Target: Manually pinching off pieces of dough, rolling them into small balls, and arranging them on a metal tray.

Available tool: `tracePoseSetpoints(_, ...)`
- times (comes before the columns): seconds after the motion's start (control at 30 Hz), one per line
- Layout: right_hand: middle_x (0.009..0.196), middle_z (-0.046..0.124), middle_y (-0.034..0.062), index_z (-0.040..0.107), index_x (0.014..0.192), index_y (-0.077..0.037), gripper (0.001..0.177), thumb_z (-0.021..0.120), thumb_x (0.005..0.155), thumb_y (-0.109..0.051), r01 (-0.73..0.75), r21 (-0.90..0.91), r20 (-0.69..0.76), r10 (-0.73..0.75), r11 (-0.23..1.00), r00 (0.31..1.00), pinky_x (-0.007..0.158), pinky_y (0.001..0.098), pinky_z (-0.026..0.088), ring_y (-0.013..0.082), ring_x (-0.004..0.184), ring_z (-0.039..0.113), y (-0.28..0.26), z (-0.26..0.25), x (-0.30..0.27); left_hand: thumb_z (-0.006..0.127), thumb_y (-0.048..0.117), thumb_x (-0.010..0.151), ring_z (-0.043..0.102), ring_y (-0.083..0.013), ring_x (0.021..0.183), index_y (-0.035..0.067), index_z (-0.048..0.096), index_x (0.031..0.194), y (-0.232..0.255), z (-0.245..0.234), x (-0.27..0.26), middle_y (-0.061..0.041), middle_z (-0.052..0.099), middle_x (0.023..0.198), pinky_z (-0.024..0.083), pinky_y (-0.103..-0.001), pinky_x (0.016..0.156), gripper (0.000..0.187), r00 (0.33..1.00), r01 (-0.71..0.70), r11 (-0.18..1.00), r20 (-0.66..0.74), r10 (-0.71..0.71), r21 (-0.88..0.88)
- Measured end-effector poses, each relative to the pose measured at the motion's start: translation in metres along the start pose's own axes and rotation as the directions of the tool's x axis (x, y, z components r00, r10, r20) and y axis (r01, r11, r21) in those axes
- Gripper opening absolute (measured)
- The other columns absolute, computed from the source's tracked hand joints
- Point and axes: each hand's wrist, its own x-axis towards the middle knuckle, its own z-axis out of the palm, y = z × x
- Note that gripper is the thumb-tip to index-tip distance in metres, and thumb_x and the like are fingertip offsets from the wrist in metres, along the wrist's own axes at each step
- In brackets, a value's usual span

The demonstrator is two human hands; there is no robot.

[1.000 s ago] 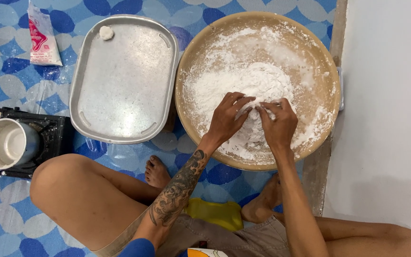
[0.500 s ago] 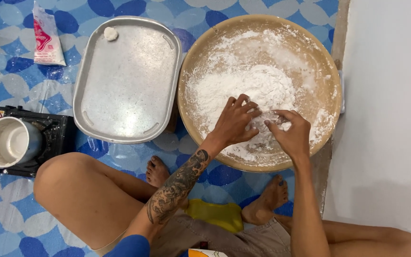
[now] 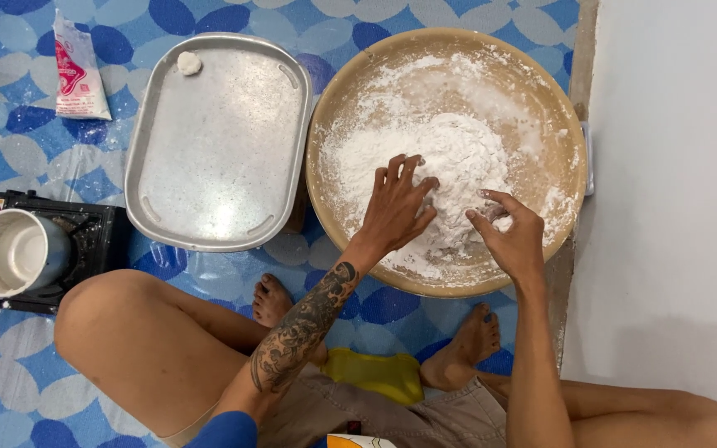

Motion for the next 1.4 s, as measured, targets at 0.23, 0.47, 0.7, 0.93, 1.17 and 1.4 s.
tracePoseSetpoints(0.23,0.078,0.068,0.0186,0.074,0.128,-0.004,0.033,0.075,0.095,-0.005,0.138,-0.111,0.058,-0.132,0.984,0.989,0.084,0.0456,0.053,0.0329,0.074,0.065,-0.029,0.024,0.013,0.062,0.022,0.084,0.040,-0.0368,0.131,0.014,0.068,0.112,0.000,0.000,-0.001,-0.015,0.049,0.132,0.040,-0.046,0.094,0.030,1.000,-0.015,1.000,0.014,0.015,0.009)
tracePoseSetpoints(0.47,0.074,0.065,0.0088,0.079,0.110,-0.006,0.016,0.079,0.094,-0.009,0.235,-0.254,-0.041,-0.253,0.938,0.966,0.072,0.0409,0.054,0.0302,0.076,0.070,0.014,0.034,0.021,0.058,0.028,0.089,0.038,-0.0373,0.131,0.016,0.074,0.111,0.021,0.000,0.008,-0.016,0.049,0.134,0.036,-0.049,0.098,0.030,0.974,0.190,0.902,0.190,-0.123,-0.388)
tracePoseSetpoints(0.7,0.078,0.070,0.0127,0.079,0.098,-0.008,0.024,0.087,0.086,-0.027,-0.186,0.133,-0.051,0.194,0.974,0.980,0.083,0.0369,0.049,0.0221,0.087,0.068,0.019,0.019,0.005,0.057,0.020,0.087,0.037,-0.0373,0.130,0.016,0.062,0.128,0.029,0.013,0.012,-0.015,0.046,0.133,0.036,-0.049,0.094,0.042,0.991,0.128,0.951,0.002,-0.133,-0.281)
tracePoseSetpoints(0.93,0.073,0.064,0.0138,0.069,0.099,-0.003,0.046,0.100,0.075,-0.027,-0.105,-0.033,-0.285,0.092,0.994,0.954,0.081,0.0439,0.048,0.0340,0.081,0.069,0.018,0.022,0.019,0.065,0.024,0.079,0.037,-0.0368,0.135,0.022,0.068,0.122,0.025,0.029,-0.001,-0.014,0.043,0.147,0.038,-0.048,0.097,0.043,0.994,-0.108,0.993,0.001,0.108,-0.057)
tracePoseSetpoints(1.17,0.084,0.065,0.0065,0.073,0.112,-0.011,0.049,0.096,0.070,-0.023,-0.198,0.242,-0.033,0.212,0.950,0.977,0.077,0.0312,0.052,0.0157,0.085,0.062,0.020,-0.013,0.011,0.061,0.022,0.088,0.033,-0.0359,0.139,0.022,0.067,0.124,0.032,0.018,0.000,-0.014,0.035,0.154,0.035,-0.050,0.103,0.037,0.982,-0.099,0.995,0.163,0.096,0.012)
tracePoseSetpoints(1.4,0.114,0.071,0.0065,0.064,0.114,-0.020,0.017,0.062,0.097,-0.022,-0.209,0.966,0.159,0.288,0.150,0.944,0.099,0.0383,0.057,0.0215,0.112,0.070,0.026,-0.025,0.012,0.056,0.028,0.096,0.031,-0.0368,0.136,0.017,0.064,0.131,0.024,0.015,0.012,-0.018,0.038,0.147,0.034,-0.051,0.101,0.037,0.978,0.191,0.955,0.132,-0.165,-0.228)
